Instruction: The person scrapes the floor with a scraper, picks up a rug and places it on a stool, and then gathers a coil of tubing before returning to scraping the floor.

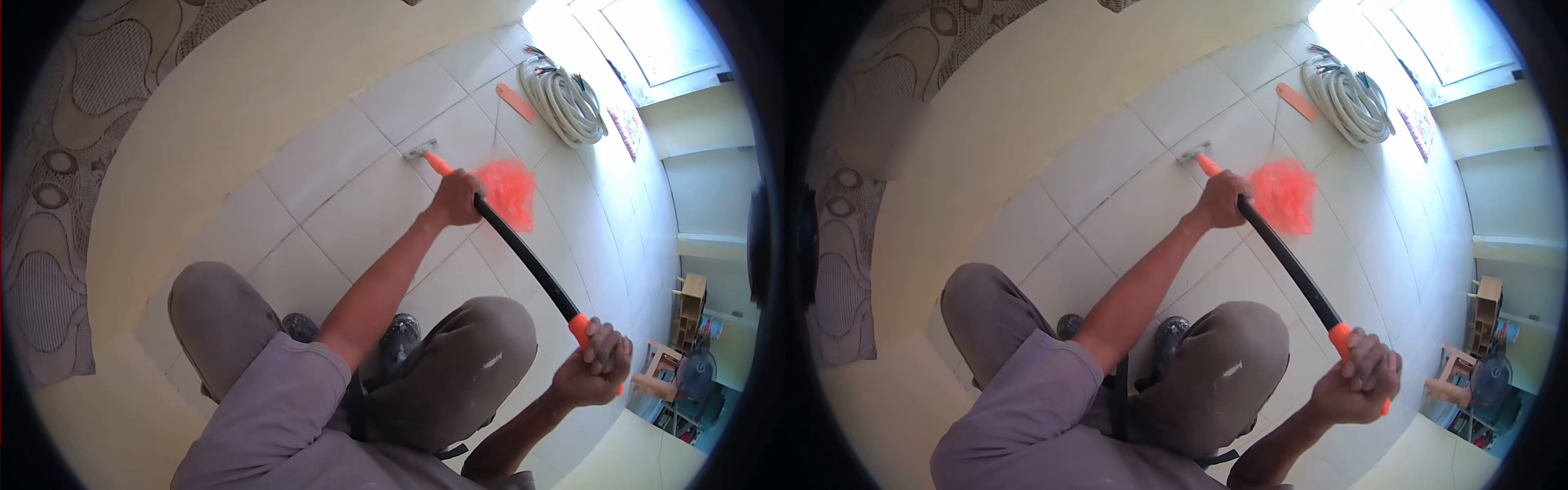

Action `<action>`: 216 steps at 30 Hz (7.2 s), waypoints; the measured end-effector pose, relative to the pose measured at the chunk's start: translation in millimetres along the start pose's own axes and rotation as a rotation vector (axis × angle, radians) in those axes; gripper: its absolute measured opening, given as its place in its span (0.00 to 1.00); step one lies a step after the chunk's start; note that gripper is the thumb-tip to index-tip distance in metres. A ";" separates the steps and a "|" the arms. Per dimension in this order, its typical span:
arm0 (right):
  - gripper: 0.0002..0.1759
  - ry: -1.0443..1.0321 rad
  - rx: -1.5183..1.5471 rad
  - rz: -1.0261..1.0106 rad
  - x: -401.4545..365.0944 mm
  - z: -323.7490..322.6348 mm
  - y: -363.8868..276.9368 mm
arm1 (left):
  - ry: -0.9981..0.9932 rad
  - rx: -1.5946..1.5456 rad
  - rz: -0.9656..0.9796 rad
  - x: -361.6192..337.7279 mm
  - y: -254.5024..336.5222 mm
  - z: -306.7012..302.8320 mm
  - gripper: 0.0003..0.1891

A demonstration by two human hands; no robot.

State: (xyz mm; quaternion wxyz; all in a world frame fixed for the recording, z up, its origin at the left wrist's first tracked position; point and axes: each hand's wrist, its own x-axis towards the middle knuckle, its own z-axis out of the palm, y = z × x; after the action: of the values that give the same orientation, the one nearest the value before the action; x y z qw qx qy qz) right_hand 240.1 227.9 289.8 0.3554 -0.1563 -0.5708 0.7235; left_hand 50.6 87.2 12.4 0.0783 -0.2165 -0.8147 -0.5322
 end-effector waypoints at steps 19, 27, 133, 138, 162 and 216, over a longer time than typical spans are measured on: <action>0.23 -0.104 0.227 0.023 -7.8 -25.0 12.8 | 0.076 0.012 0.034 -10.6 2.3 -32.9 0.06; 0.22 -0.053 0.199 0.042 -13.2 -22.7 31.8 | 0.034 0.083 -0.005 -22.8 -16.6 -32.9 0.06; 0.15 -1.668 -0.094 -0.378 -170.3 171.5 24.7 | 0.976 -0.427 -0.259 -85.7 -6.8 -94.2 0.21; 0.15 -1.611 -0.056 -0.327 -162.4 176.2 23.0 | 0.954 -0.416 -0.231 -83.2 -3.5 -96.1 0.22; 0.19 -0.898 -0.258 -0.323 -95.5 67.3 -18.0 | 0.859 -0.172 -0.285 -123.1 31.1 -115.6 0.07; 0.10 0.897 -0.450 1.067 -565.0 -139.2 -315.2 | -1.071 -0.106 0.143 -173.3 636.9 -391.6 0.29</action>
State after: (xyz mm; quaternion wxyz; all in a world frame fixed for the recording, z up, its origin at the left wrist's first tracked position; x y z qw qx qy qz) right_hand 828.6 -33.8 442.1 0.1135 -0.7635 -0.3513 0.5299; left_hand 443.0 -95.9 646.0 -0.3230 -0.5160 -0.6959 -0.3809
